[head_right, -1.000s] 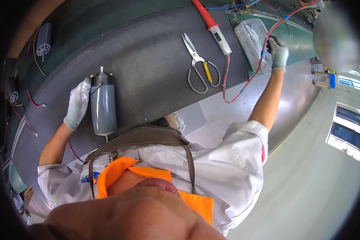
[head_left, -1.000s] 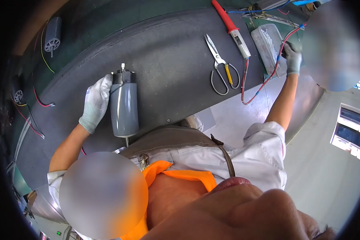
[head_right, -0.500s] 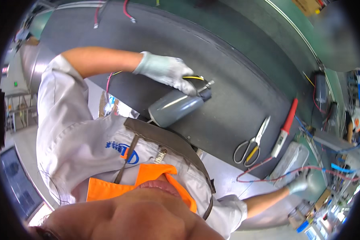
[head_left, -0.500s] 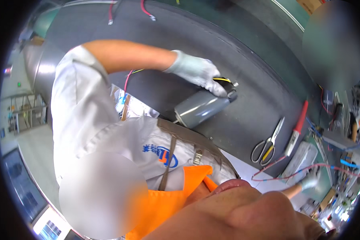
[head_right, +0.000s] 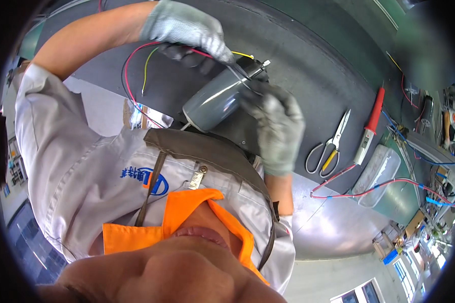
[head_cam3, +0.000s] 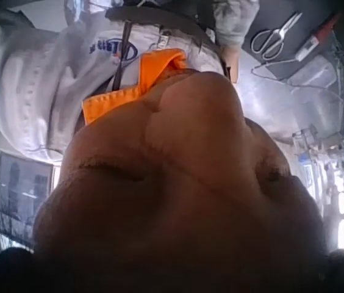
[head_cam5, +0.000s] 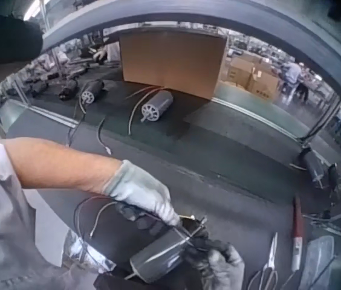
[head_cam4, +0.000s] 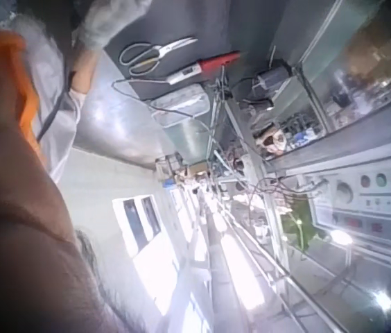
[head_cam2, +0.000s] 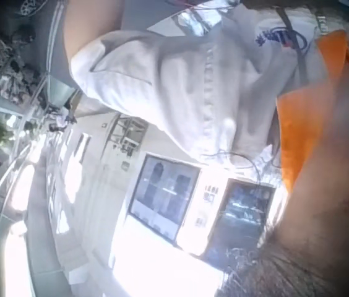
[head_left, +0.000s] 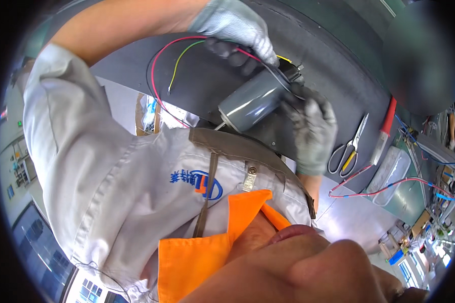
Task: Assembling wire leads and components onto cylindrical electric motors at a factory workstation.
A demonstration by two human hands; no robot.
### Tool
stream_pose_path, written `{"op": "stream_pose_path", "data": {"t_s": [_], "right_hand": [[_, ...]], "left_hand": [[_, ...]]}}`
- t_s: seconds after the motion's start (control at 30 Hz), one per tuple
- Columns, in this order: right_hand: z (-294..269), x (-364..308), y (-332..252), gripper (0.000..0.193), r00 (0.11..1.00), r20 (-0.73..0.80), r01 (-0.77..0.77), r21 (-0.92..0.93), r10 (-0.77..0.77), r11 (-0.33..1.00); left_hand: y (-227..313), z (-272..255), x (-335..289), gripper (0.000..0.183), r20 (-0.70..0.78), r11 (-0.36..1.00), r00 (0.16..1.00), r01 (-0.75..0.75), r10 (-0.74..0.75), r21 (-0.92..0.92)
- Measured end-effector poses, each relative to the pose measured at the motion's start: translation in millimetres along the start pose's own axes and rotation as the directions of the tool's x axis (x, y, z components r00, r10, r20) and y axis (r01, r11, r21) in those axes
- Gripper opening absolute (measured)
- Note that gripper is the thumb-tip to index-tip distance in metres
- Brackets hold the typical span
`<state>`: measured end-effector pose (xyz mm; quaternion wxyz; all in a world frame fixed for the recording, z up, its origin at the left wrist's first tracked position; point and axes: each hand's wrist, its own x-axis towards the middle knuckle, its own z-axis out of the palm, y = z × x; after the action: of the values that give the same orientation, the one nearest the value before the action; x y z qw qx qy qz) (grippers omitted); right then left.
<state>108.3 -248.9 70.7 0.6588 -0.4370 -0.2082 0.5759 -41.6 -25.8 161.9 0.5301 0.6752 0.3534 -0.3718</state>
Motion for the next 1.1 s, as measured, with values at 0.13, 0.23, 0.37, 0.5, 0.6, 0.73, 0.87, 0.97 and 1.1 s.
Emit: {"op": "stream_pose_path", "data": {"t_s": [0.13, 0.23, 0.37, 0.5, 0.6, 0.73, 0.87, 0.97, 1.1], "right_hand": [[26, -5, 18, 0.031, 0.991, -0.053, 0.122, -0.074, -0.126, 0.990], [37, -7, 13, 0.030, 0.988, -0.112, 0.081, -0.188, -0.103, 0.979], [25, 5, 14, 0.026, 0.983, -0.030, 0.157, -0.368, -0.180, 0.916], [41, 28, -11, 0.027, 0.980, -0.135, 0.085, -0.385, -0.147, 0.919], [34, 39, -17, 0.034, 0.981, -0.162, 0.046, -0.338, -0.106, 0.940], [32, 39, -20, 0.042, 0.977, -0.152, 0.065, -0.456, -0.150, 0.888], [30, 39, -23, 0.044, 0.976, -0.171, 0.040, -0.453, -0.131, 0.891], [17, 40, -28, 0.048, 0.986, -0.146, 0.010, -0.445, -0.084, 0.895], [1, 37, -29, 0.057, 0.995, -0.066, 0.037, -0.392, -0.068, 0.919]], "left_hand": [[-18, 15, 3, 0.053, -0.054, 0.996, 0.998, -0.033, 0.029, -0.083], [-38, 39, 31, 0.054, -0.305, 0.868, 0.918, -0.355, 0.253, -0.348], [-34, 57, 57, 0.028, -0.491, 0.788, 0.857, -0.407, 0.155, -0.462], [-29, 76, 63, 0.022, -0.609, 0.561, 0.763, -0.609, 0.218, -0.561], [-30, 87, 72, 0.018, -0.641, 0.541, 0.729, -0.648, 0.240, -0.536], [-27, 90, 77, 0.020, -0.672, 0.566, 0.703, -0.660, 0.233, -0.494], [-27, 90, 83, 0.020, -0.674, 0.626, 0.679, -0.669, 0.293, -0.401], [-29, 95, 95, 0.019, -0.719, 0.619, 0.528, -0.766, 0.452, -0.173], [-22, 94, 93, 0.019, -0.706, 0.601, 0.364, -0.792, 0.608, 0.110]]}}
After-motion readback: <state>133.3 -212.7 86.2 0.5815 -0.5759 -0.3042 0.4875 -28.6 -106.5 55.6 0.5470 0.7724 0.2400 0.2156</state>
